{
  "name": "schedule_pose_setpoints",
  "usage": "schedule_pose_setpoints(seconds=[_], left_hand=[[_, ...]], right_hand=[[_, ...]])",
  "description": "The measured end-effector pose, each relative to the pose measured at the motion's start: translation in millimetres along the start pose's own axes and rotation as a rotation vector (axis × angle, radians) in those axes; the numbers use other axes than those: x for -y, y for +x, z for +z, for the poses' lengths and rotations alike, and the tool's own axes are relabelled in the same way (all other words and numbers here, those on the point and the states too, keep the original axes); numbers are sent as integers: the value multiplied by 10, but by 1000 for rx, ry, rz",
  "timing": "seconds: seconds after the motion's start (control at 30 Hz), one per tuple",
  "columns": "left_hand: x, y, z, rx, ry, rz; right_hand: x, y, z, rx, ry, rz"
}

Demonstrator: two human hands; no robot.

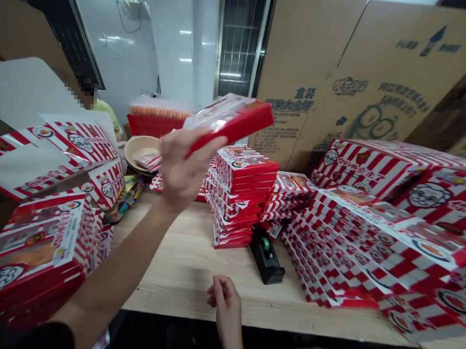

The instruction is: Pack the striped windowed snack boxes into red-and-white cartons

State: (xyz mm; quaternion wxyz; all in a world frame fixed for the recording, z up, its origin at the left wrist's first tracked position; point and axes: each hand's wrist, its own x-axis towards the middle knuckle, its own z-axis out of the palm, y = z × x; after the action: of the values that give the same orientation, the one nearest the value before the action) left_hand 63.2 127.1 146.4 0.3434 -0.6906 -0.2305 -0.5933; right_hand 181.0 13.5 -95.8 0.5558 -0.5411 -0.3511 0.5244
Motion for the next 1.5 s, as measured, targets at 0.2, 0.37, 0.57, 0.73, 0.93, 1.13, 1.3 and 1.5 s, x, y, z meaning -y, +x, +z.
schedule_pose_setpoints(seconds=[0.2,0.37,0.57,0.73,0.93,1.13,1.3,1.5], left_hand=[[-105,-159,965,671,-180,78],[-147,-311,829,514,-350,-95],[-52,-389,688,443,-495,-269],[-9,-545,-201,455,-329,-400],[417,-1055,-2071,524,412,-760],[887,-1695,-2810,1136,825,-996],[856,-1874,-2943,1333,762,-786],[813,-1959,-3097,1275,682,-773]], right_hand=[[-136,-133,72,174,-57,37],[-262,-145,45,271,-112,62],[-287,-90,128,335,-174,47],[-278,-40,231,360,-130,108],[-448,-123,689,551,-47,399],[-674,-387,1678,721,45,716],[-625,-235,2219,711,-12,683],[-479,119,2605,708,-140,700]])
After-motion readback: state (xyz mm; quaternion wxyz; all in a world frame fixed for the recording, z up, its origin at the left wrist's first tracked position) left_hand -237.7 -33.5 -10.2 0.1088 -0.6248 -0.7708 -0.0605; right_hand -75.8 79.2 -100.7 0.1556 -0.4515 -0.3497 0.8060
